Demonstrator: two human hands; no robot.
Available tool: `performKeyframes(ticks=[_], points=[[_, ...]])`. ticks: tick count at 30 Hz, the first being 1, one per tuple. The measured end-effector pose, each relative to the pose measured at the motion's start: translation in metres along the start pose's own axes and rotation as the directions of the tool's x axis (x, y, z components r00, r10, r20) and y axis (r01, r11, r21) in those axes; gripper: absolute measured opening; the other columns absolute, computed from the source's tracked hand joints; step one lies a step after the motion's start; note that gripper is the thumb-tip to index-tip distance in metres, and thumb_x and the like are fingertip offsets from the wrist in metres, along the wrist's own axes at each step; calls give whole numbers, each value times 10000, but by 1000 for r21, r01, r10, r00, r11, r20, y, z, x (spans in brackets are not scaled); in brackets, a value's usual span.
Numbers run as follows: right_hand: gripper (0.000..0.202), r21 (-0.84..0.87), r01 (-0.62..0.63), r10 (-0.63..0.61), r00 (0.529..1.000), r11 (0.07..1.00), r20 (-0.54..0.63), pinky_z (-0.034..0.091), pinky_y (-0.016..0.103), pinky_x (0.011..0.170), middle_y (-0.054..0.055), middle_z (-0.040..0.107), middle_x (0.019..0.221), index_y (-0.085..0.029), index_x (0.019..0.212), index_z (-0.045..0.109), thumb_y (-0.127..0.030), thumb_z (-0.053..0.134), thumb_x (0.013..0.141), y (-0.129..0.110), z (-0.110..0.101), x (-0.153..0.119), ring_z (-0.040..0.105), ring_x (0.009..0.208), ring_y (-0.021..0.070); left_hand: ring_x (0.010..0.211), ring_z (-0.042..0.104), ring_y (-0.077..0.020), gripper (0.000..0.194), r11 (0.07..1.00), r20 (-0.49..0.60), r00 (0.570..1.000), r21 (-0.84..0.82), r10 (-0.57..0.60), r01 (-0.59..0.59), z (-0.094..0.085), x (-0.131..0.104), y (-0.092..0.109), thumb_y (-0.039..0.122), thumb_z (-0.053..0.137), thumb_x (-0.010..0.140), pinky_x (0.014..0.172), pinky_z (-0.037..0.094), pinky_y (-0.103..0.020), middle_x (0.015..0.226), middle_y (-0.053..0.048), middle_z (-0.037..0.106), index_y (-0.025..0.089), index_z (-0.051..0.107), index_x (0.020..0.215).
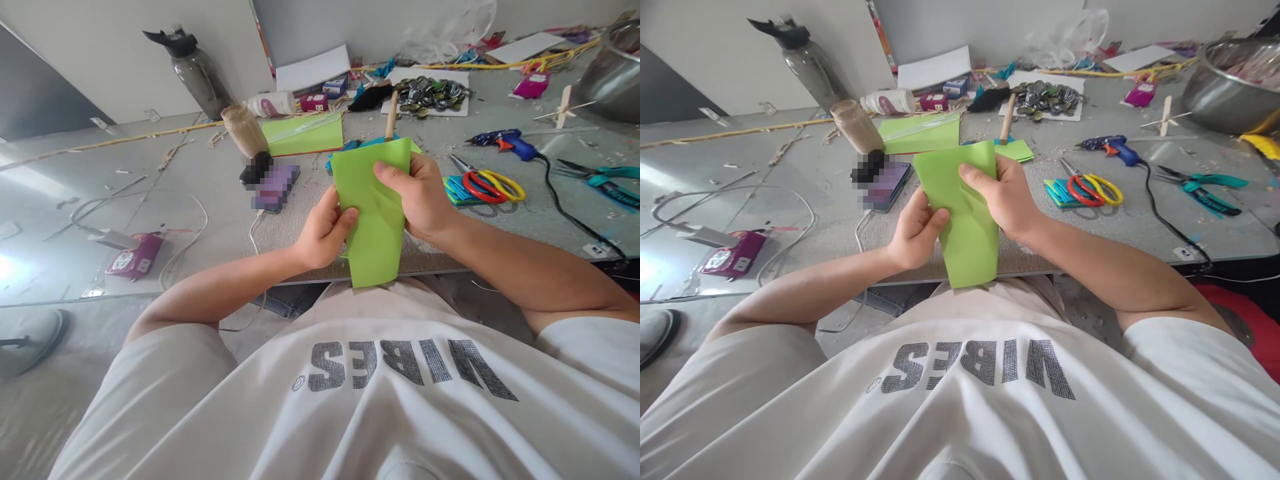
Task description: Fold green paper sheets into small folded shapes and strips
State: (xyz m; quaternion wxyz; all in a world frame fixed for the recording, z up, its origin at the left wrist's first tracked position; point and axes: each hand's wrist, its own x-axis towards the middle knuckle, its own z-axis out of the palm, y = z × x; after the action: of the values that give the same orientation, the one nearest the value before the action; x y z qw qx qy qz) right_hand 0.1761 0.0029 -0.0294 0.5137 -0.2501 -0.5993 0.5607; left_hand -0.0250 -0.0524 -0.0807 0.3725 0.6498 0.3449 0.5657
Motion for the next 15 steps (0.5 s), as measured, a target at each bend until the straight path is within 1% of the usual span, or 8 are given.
performKeyframes(ticks=[2, 4, 6, 8, 10, 12, 15], points=[[522, 0, -15, 15, 1000, 1000, 15, 806, 532, 950, 52, 903, 1064, -284, 1027, 868, -736, 1089, 887, -2, -1, 0, 890, 1023, 324, 976, 879, -326, 798, 1000, 7, 1000, -3, -12, 12, 0, -2, 1, 1032, 834, 1000, 763, 767, -452, 1076, -72, 781, 350, 738, 1401], [506, -9, -37, 37, 999, 999, 29, 818, 576, 981, 57, 897, 1063, -282, 1045, 855, -704, 1093, 901, -7, 0, -4, 912, 1095, 364, 971, 893, -322, 772, 1000, -8, 1000, -6, 8, -8, -2, -4, 0, 1003, 843, 1019, 747, 772, -440, 1094, -68, 791, 358, 713, 1423], [489, -18, -64, 64, 997, 998, 44, 826, 601, 960, 68, 897, 1059, -280, 1058, 847, -671, 1098, 906, -11, 3, -8, 920, 1122, 398, 1017, 912, -328, 776, 999, -48, 998, 10, 34, -33, -4, -4, 0, 989, 852, 1025, 765, 785, -437, 1164, -70, 814, 372, 684, 1465], [475, -16, -106, 107, 992, 994, 69, 830, 607, 915, 73, 907, 1062, -279, 1084, 852, -648, 1095, 911, -15, 5, -11, 927, 1096, 409, 1012, 923, -326, 796, 997, -109, 993, 62, 53, -47, -7, -5, 0, 980, 843, 1040, 762, 788, -435, 1191, -63, 825, 387, 658, 1538], [478, 8, -156, 154, 982, 988, 107, 830, 597, 880, 73, 926, 1076, -282, 1110, 863, -647, 1095, 905, -16, 5, -11, 932, 1050, 401, 912, 916, -304, 802, 991, -151, 986, 124, 75, -57, -10, -4, 2, 963, 800, 1086, 709, 768, -418, 1119, -44, 823, 400, 630, 1631], [506, 46, -206, 197, 968, 977, 155, 825, 564, 858, 75, 949, 1111, -287, 1120, 877, -661, 1112, 873, -16, 4, -8, 934, 1010, 377, 751, 868, -260, 814, 987, -143, 984, 135, 109, -89, -14, -2, 5, 966, 749, 1121, 630, 724, -385, 999, -16, 808, 397, 620, 1688], [518, 93, -285, 261, 942, 954, 209, 814, 506, 857, 72, 971, 1159, -288, 1122, 896, -634, 1138, 823, -17, 0, -3, 930, 986, 336, 550, 738, -184, 822, 985, -80, 982, 3, 171, -172, -20, 7, 5, 983, 778, 1096, 529, 645, -337, 890, 25, 795, 385, 676, 1650]])
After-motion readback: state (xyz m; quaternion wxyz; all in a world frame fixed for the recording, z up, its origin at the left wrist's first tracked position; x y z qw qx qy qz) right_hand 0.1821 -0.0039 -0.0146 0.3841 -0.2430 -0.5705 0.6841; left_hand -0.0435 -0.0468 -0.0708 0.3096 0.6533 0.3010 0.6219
